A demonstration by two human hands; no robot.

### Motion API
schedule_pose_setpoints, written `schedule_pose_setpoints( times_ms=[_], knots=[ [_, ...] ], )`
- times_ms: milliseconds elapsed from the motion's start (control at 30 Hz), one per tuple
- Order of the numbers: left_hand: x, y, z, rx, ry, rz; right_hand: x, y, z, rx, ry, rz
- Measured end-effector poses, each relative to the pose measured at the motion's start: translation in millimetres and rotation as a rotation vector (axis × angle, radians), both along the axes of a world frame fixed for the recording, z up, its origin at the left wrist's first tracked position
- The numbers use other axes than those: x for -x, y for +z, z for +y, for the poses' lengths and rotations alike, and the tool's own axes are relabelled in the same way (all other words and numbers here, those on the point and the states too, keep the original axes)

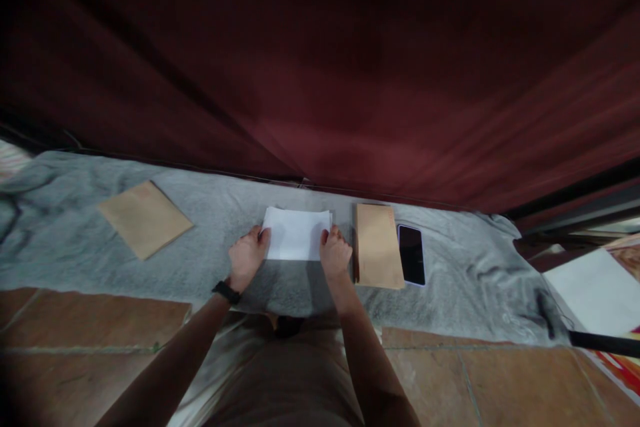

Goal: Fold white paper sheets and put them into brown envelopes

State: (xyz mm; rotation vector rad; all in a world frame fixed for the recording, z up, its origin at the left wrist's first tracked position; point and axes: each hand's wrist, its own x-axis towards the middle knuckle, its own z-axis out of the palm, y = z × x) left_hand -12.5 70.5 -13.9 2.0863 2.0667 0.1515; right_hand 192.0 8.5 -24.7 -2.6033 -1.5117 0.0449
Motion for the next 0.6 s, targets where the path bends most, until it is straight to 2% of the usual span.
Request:
schedule_pose_setpoints(
  times_ms=[167, 300, 367, 500, 600],
  knots=[
    [-2, -0.2, 0, -0.014, -0.015, 0.013, 1, -0.6, 0, -0.02, -0.003, 0.069],
    [-4, 4.8, -1, 0.001, -0.025, 0.013, 3, 2.5, -1, -0.113, 0.024, 0.138],
    [-4, 6.5, 0, 0.011, -0.027, 0.015, 8, 3.5, 2, -0.178, 0.089, 0.157],
    [-4, 7.9, 2, 0.038, -0.033, 0.019, 28, -3.1, 13, -0.268, 0.341, 0.191],
    [-4, 8.5, 4, 0.05, -0.036, 0.023, 40, -16.5, 18, -0.257, 0.402, 0.182]
  ],
)
